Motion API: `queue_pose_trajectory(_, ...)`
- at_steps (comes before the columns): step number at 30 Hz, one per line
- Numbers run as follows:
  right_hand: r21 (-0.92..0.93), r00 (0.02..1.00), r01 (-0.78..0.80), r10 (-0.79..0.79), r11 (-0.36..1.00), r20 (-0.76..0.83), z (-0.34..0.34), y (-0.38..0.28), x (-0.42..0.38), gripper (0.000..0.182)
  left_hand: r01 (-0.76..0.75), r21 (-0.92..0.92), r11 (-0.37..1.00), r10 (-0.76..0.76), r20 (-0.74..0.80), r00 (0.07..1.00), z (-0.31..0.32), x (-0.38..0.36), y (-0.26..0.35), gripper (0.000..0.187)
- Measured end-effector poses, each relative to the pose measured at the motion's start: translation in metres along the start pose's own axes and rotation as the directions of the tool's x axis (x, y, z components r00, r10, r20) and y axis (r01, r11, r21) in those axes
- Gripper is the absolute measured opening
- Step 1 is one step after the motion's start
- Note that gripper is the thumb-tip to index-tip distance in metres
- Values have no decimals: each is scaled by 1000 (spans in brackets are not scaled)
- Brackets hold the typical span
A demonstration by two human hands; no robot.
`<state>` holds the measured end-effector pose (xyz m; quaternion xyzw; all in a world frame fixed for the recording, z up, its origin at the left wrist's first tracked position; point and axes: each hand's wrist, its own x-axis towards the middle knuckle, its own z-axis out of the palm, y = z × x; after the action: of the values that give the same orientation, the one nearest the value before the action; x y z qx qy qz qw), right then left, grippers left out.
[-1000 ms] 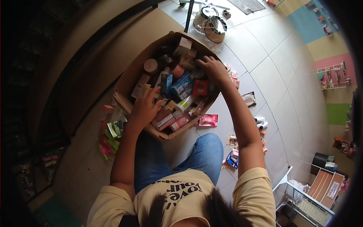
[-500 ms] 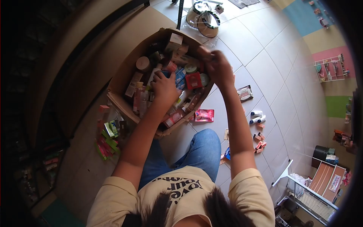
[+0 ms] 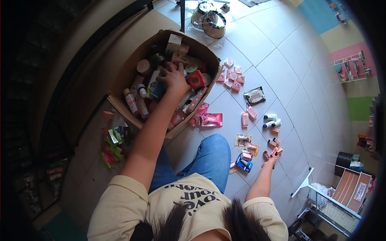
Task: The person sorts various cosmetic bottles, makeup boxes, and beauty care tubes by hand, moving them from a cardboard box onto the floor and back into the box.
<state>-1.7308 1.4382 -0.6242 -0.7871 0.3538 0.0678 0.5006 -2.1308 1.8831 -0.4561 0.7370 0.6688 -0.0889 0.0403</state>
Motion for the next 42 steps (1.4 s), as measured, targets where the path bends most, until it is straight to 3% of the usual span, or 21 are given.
queue_pose_trajectory(1, -54, 995, 83, -85, 995, -45, 8, -11, -9, 38, -1, 3, 1000, 1, 31, 1000, -2, 1, 0, 93)
queue_pose_trajectory(2, -36, 971, 235, -234, 971, 42, 24, -12, 9, 40, -1, 6, 1000, 1, 63, 998, -4, 2, 0, 93)
queue_pose_trajectory(3, -84, 882, 435, -405, 897, 241, 50, -11, 36, 42, 3, 1, 1000, -3, 92, 996, -7, 3, 1, 94)
queue_pose_trajectory(4, -89, 728, 620, -530, 779, 435, 78, -14, 50, 45, 9, -2, 1000, -8, 123, 992, -10, 7, 2, 96)
queue_pose_trajectory(5, 443, 611, 592, -733, 674, 299, 103, -20, -45, 40, 15, -6, 1000, -14, 156, 988, -12, 10, 2, 97)
queue_pose_trajectory(6, 372, 446, 760, -844, 533, 299, 119, -33, -109, 33, 30, 6, 1000, -31, 178, 984, -12, 13, 3, 99)
queue_pose_trajectory(7, 300, 300, 789, -763, 536, 573, 97, -67, -213, 34, 45, 16, 999, -47, 200, 979, -12, 17, 4, 100)
queue_pose_trajectory(8, 457, 46, 788, -780, 412, 624, 104, -75, -262, 33, 59, 25, 998, -63, 222, 973, -11, 22, 6, 102)
queue_pose_trajectory(9, 541, -165, 817, -817, 201, 553, 104, -83, -321, 30, 72, 26, 997, -76, 255, 964, -9, 28, 8, 102)
queue_pose_trajectory(11, 688, -524, 719, -730, -101, 440, 115, -92, -393, 29, 96, 32, 995, -101, 315, 944, -6, 38, 11, 103)
queue_pose_trajectory(13, 690, -636, 707, -569, -157, 522, 127, -91, -449, 25, 78, -2, 997, -73, 307, 949, -15, 30, 8, 103)
queue_pose_trajectory(15, 505, -633, 773, -514, -384, 579, 153, -74, -479, 32, 58, -33, 998, -46, 284, 958, -17, 24, 5, 102)
queue_pose_trajectory(18, 217, -347, 873, -245, -436, 905, 176, -69, -498, 37, 23, -64, 998, -9, 217, 976, -14, 23, 0, 95)
queue_pose_trajectory(19, 214, -351, 837, -193, -503, 917, 179, -80, -507, 36, 10, -68, 998, 3, 200, 980, -15, 20, -2, 92)
queue_pose_trajectory(22, 197, -401, 883, -464, -427, 790, 188, -100, -524, 32, -41, -112, 993, 55, 127, 990, -6, 15, -8, 89)
queue_pose_trajectory(25, 199, -226, 974, -364, -111, 904, 215, -109, -530, 27, -72, -155, 985, 82, 59, 995, 4, 17, -16, 88)
queue_pose_trajectory(28, 79, -122, 987, -323, -142, 938, 256, -76, -522, 28, -121, -125, 985, 126, 40, 991, -2, 4, -25, 88)
queue_pose_trajectory(33, 110, -121, 973, -43, -202, 992, 297, -66, -505, 30, -218, -202, 955, 235, 62, 970, -19, -4, -49, 87)
queue_pose_trajectory(36, 46, -52, 999, -260, -27, 964, 278, -63, -501, 24, -209, -198, 957, 232, 100, 967, -20, -9, -54, 90)
queue_pose_trajectory(37, 116, -123, 992, -405, -43, 906, 270, -57, -501, 22, -188, -180, 966, 211, 123, 970, -22, -10, -52, 91)
queue_pose_trajectory(42, 111, -182, 974, -396, -195, 900, 262, -62, -510, 21, -151, 50, 987, 142, 145, 979, -32, -4, -28, 68)
